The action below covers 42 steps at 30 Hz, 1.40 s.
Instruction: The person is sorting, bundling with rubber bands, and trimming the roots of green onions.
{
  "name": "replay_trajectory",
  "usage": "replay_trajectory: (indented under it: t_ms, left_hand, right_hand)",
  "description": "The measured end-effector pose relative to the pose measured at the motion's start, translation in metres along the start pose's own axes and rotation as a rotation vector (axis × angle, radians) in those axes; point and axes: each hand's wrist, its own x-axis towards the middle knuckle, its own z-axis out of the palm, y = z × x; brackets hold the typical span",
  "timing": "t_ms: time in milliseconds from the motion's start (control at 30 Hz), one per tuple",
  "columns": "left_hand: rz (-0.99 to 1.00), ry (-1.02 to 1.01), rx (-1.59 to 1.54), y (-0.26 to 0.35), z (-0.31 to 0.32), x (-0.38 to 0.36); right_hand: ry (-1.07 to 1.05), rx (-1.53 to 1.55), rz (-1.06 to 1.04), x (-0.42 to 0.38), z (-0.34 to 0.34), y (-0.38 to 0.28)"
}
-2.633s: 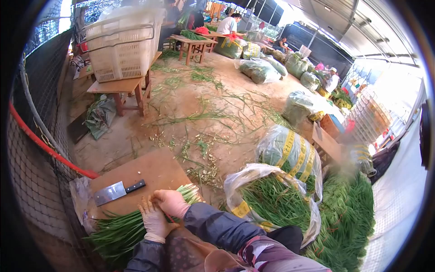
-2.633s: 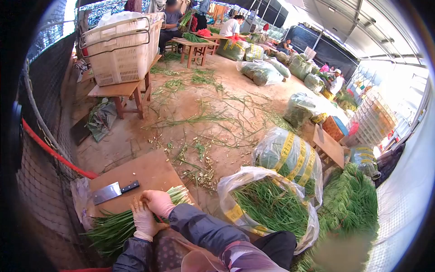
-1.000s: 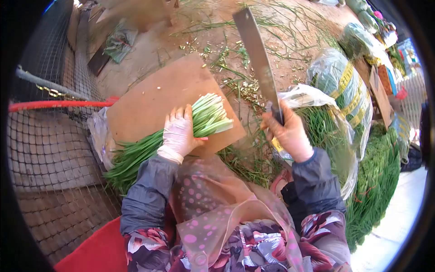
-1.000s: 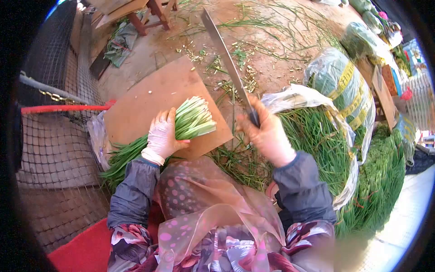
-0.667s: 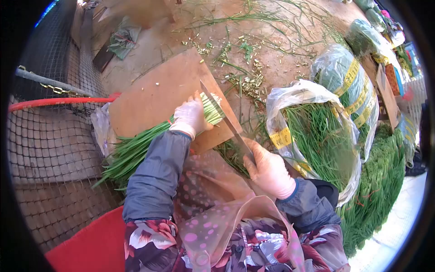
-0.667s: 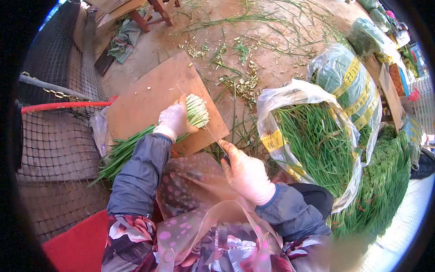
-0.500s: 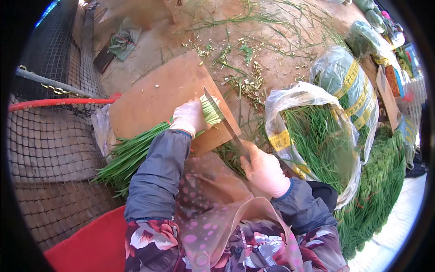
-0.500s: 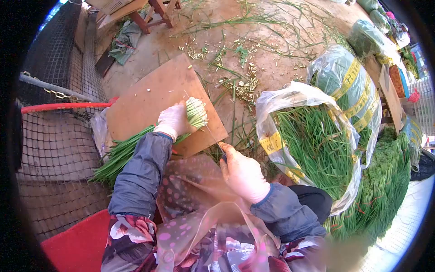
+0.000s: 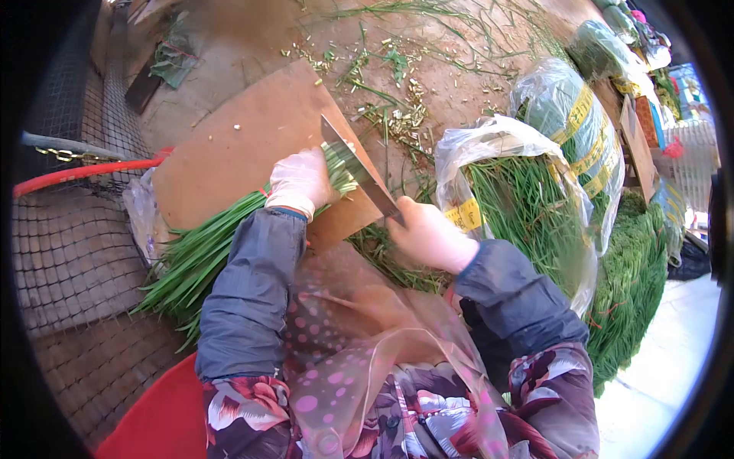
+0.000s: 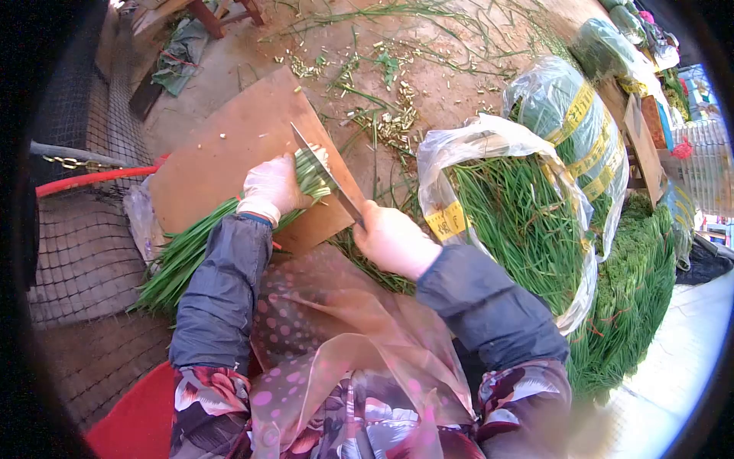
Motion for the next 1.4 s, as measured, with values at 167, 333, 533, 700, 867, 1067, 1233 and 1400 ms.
replay_trajectory:
  t_ms: [167,333,533,700,867,1067,1233,1400]
  left_hand:
    - [0.027,-0.036,0.001,0.000,-0.007,0.003]
    - [0.020,-0.105,0.016,0.002,-0.012,-0.006]
    - [0.244,0.169,-0.193,-0.060,-0.012,-0.041]
    - [0.047,0.077,-0.357,-0.127,0.027,-0.097]
    - [0.131,0.454,-0.353,-0.124,0.061,-0.128]
    - [0.113,0.376,-0.425,-0.141,0.057,-0.110]
    - [0.043,0.107,-0.751,-0.167,0.050,-0.085]
    - [0.032,0.083,-0.741,-0.167,0.053,-0.084]
  right_hand:
    - [0.126,-0.043,0.048,0.058,0.055,0.008]
    - [0.078,-0.106,0.077,0.042,0.034,0.005]
    - [0.280,0.003,0.161,0.024,-0.002,0.054]
    - [0.214,-0.236,-0.215,0.072,-0.049,0.006]
    - [-0.023,-0.405,-0.745,0.190,0.003,-0.080]
    - [-0.372,-0.452,-0.612,0.254,0.111,-0.142]
    - [0.133,0.320,-0.092,0.176,-0.021,-0.083]
    - [-0.180,0.880,0.575,0.029,-0.003,0.012]
